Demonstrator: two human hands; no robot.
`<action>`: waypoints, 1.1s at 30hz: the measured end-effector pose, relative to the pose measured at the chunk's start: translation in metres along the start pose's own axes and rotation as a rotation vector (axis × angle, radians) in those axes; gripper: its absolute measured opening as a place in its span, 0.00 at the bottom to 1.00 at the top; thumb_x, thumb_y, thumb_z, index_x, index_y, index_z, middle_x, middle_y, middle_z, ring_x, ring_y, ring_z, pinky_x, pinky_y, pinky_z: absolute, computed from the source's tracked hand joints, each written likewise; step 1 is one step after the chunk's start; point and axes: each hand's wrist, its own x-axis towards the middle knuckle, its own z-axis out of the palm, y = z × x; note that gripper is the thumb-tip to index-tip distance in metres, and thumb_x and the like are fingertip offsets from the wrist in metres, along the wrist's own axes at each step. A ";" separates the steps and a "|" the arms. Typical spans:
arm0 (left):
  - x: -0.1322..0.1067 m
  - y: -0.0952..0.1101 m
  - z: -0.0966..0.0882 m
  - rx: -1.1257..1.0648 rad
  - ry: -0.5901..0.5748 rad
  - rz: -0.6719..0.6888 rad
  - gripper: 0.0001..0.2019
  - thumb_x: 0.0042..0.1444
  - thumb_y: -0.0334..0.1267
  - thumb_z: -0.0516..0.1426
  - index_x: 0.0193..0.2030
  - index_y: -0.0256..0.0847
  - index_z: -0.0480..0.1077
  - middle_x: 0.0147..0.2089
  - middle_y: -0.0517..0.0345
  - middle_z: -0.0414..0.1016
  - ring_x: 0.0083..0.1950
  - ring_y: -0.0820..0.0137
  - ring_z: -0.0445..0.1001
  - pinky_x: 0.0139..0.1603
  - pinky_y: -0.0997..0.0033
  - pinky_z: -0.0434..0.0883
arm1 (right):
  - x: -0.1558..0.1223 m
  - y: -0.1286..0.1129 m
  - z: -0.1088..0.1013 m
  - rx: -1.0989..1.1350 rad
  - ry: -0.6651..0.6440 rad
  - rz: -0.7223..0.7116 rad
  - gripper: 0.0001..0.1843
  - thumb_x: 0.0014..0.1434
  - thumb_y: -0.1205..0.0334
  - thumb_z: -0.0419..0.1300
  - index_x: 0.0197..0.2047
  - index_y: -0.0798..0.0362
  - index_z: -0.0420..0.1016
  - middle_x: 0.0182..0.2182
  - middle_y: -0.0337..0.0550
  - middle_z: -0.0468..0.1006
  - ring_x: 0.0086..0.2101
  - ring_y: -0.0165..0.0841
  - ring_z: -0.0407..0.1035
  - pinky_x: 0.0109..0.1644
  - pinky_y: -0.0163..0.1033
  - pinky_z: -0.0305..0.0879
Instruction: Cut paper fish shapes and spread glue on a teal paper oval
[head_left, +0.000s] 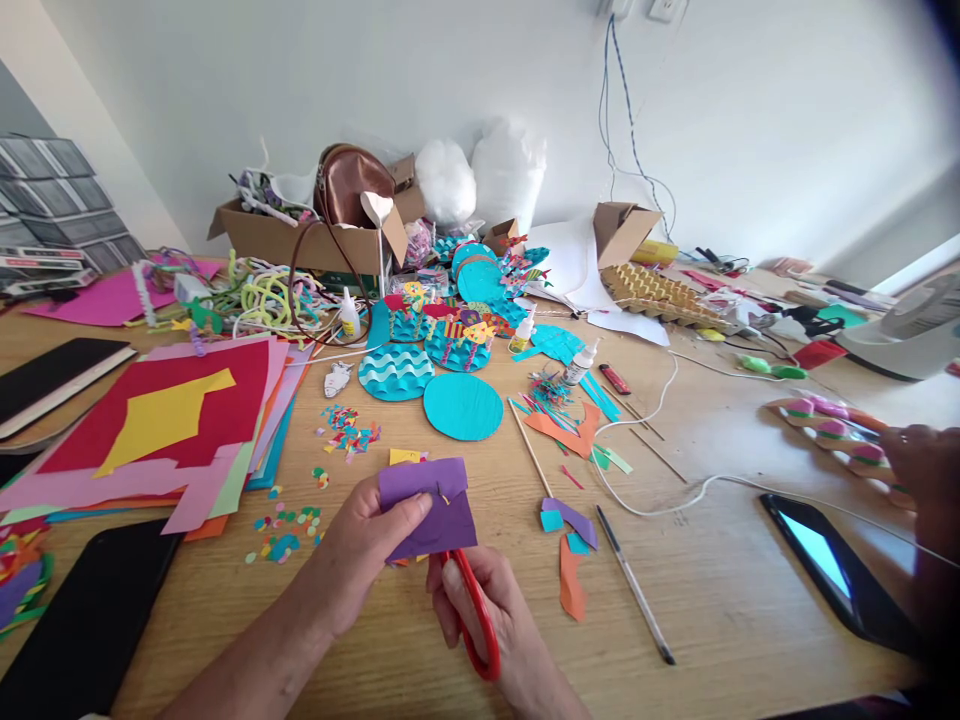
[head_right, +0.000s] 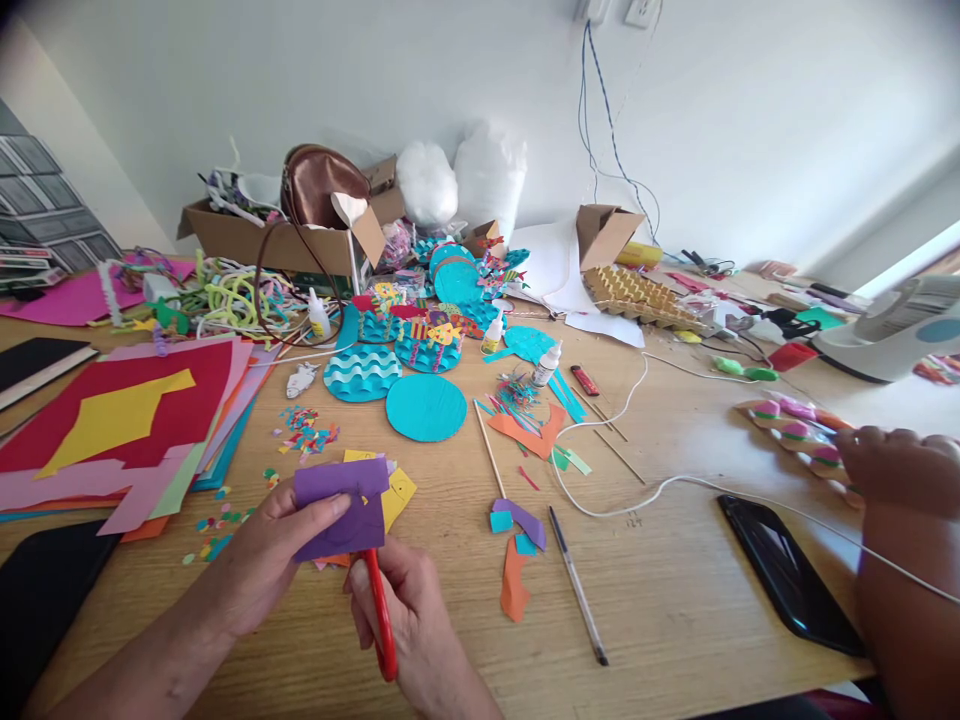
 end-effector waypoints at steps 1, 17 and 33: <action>0.000 0.000 -0.001 0.006 -0.004 -0.004 0.11 0.45 0.42 0.61 0.35 0.41 0.76 0.24 0.62 0.73 0.27 0.71 0.69 0.28 0.77 0.66 | 0.000 0.000 0.000 0.000 -0.002 -0.003 0.26 0.54 0.37 0.50 0.25 0.54 0.63 0.12 0.29 0.56 0.14 0.22 0.48 0.19 0.29 0.46; 0.001 0.002 -0.010 0.107 -0.108 -0.010 0.10 0.48 0.44 0.57 0.33 0.39 0.73 0.23 0.62 0.69 0.23 0.74 0.62 0.20 0.79 0.59 | -0.001 -0.003 -0.002 -0.067 -0.047 -0.043 0.28 0.56 0.38 0.49 0.26 0.56 0.68 0.12 0.30 0.55 0.14 0.22 0.47 0.18 0.29 0.47; 0.005 0.011 -0.021 0.140 -0.240 -0.019 0.10 0.46 0.42 0.57 0.32 0.39 0.74 0.24 0.62 0.69 0.26 0.74 0.63 0.27 0.77 0.61 | -0.005 -0.003 -0.005 -0.136 -0.070 -0.021 0.27 0.56 0.38 0.49 0.19 0.52 0.56 0.12 0.30 0.56 0.15 0.22 0.47 0.18 0.29 0.45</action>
